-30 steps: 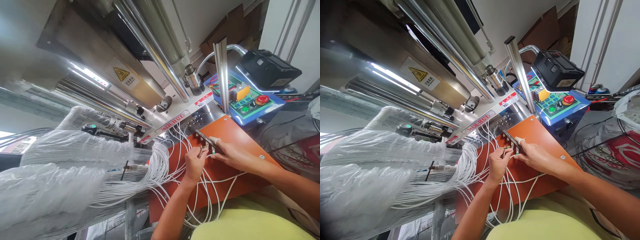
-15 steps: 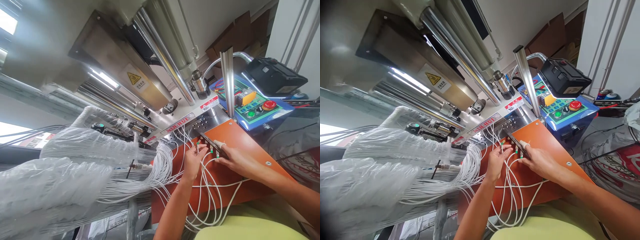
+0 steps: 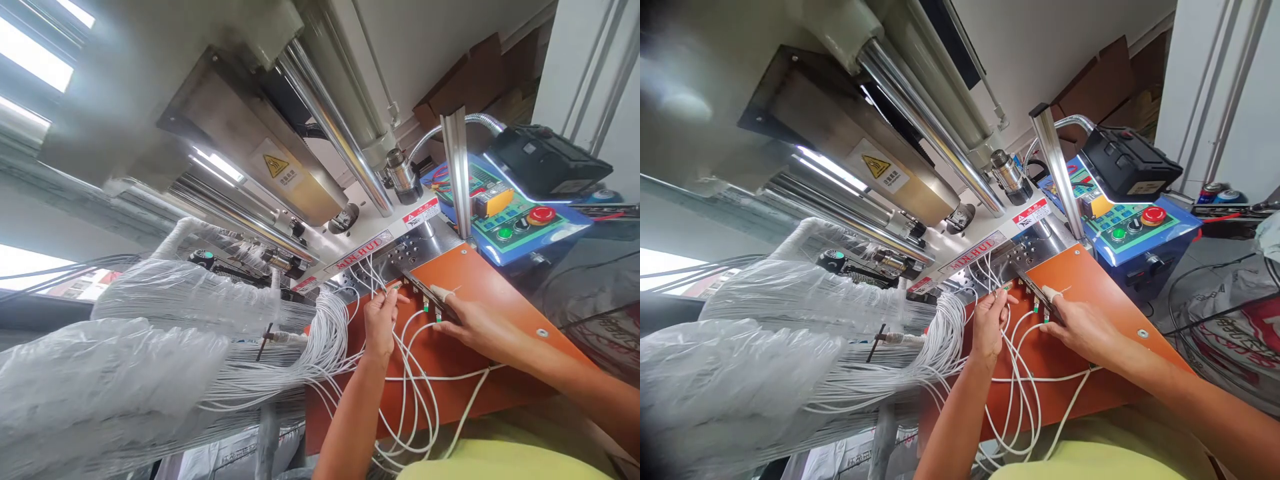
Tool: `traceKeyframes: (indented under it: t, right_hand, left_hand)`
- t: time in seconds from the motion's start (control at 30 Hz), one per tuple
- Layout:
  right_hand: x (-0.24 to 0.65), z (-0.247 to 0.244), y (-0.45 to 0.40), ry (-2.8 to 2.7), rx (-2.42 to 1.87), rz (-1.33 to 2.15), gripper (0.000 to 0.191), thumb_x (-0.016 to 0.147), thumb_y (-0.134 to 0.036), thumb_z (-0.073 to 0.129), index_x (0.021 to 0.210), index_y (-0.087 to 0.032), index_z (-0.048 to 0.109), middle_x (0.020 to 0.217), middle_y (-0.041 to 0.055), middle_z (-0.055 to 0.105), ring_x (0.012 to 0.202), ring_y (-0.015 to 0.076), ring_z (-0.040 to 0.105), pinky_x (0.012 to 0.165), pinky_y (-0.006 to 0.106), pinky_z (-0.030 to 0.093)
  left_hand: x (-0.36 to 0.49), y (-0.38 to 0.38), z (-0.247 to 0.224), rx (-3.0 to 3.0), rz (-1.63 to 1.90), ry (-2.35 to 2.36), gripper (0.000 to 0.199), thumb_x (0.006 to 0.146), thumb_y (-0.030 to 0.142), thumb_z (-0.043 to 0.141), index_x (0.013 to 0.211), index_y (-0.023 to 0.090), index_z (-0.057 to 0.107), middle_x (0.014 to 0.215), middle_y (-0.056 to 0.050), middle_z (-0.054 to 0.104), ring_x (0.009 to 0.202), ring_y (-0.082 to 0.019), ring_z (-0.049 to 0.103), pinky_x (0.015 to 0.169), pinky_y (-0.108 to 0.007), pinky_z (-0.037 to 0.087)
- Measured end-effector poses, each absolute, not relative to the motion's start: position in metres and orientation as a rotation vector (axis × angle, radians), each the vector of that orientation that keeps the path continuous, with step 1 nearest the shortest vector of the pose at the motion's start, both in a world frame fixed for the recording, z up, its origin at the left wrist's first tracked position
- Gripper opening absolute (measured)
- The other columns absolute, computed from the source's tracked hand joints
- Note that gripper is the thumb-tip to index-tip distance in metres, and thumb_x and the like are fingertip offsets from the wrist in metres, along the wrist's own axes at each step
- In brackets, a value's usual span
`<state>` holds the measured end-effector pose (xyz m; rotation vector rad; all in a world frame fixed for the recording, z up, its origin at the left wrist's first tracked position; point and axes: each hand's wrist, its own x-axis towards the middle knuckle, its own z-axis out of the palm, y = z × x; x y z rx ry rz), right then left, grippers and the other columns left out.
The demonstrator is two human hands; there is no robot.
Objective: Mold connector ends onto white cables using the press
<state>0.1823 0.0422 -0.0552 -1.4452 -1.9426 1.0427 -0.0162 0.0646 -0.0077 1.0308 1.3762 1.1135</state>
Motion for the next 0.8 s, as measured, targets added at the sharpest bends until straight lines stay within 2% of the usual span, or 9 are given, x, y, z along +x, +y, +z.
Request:
traceKeyframes:
  t: [0.07,0.17,0.3,0.43,0.57,0.73,0.8]
  right_hand:
    - [0.183,-0.055,0.042,-1.955,-1.452,1.058,0.061,0.087,-0.049,0.055,0.142,-0.026,0.041,0.105,0.0083,0.071,0.094,0.0286,0.067,0.076,0.036,0.051]
    - [0.183,-0.055,0.043,-1.963,-1.452,1.04,0.06,0.086,-0.047,0.057,0.141,-0.026,0.042,0.104,0.009,0.071,0.096,0.0292,0.067,0.076,0.035,0.05]
    - [0.183,-0.053,0.042,-1.959,-1.444,1.026,0.058,0.086,-0.045,0.058,0.14,-0.027,0.044,0.103,0.0089,0.072,0.095,0.0293,0.067,0.076,0.035,0.05]
    - [0.184,-0.05,0.042,-1.958,-1.45,1.05,0.058,0.087,-0.045,0.056,0.14,-0.026,0.043,0.103,0.0088,0.071,0.093,0.0293,0.068,0.075,0.035,0.05]
    - [0.185,-0.049,0.042,-1.96,-1.444,1.076,0.062,0.087,-0.045,0.056,0.143,-0.026,0.039,0.105,0.0088,0.071,0.094,0.0293,0.067,0.075,0.035,0.05]
    - [0.184,-0.051,0.042,-1.924,-1.441,1.064,0.064,0.086,-0.046,0.056,0.144,-0.027,0.038,0.104,0.0085,0.071,0.095,0.03,0.067,0.076,0.036,0.05]
    - [0.184,-0.051,0.042,-1.936,-1.447,1.073,0.064,0.087,-0.047,0.055,0.144,-0.027,0.038,0.104,0.0085,0.07,0.093,0.0298,0.067,0.075,0.036,0.049]
  left_hand:
    - [-0.019,0.065,-0.01,1.16,1.067,1.469,0.032,0.082,0.038,0.068,0.102,0.016,0.076,0.076,-0.005,0.071,0.047,-0.004,0.037,0.045,-0.016,0.03]
    - [-0.019,0.062,-0.011,1.387,0.986,1.573,0.02,0.08,0.031,0.069,0.092,0.016,0.077,0.078,-0.005,0.073,0.057,-0.009,0.055,0.058,-0.02,0.045]
    - [-0.013,0.057,-0.009,1.597,0.968,1.609,0.009,0.081,0.025,0.067,0.081,0.017,0.072,0.076,-0.004,0.073,0.069,-0.014,0.066,0.068,-0.023,0.051]
    - [-0.012,0.057,-0.016,1.532,0.925,1.53,0.011,0.085,0.028,0.065,0.084,0.017,0.065,0.073,-0.002,0.071,0.063,-0.012,0.065,0.062,-0.02,0.05]
    - [-0.016,0.061,-0.024,1.419,0.926,1.51,0.019,0.079,0.033,0.072,0.078,0.015,0.066,0.06,0.002,0.061,0.048,-0.007,0.051,0.047,-0.017,0.039]
    - [-0.014,0.063,-0.026,1.201,0.949,1.453,0.028,0.073,0.034,0.076,0.091,0.014,0.072,0.071,-0.003,0.068,0.05,-0.006,0.048,0.044,-0.017,0.032]
    - [-0.013,0.063,-0.024,1.021,0.953,1.385,0.03,0.07,0.035,0.079,0.088,0.012,0.072,0.074,-0.006,0.07,0.051,-0.005,0.047,0.044,-0.016,0.029]
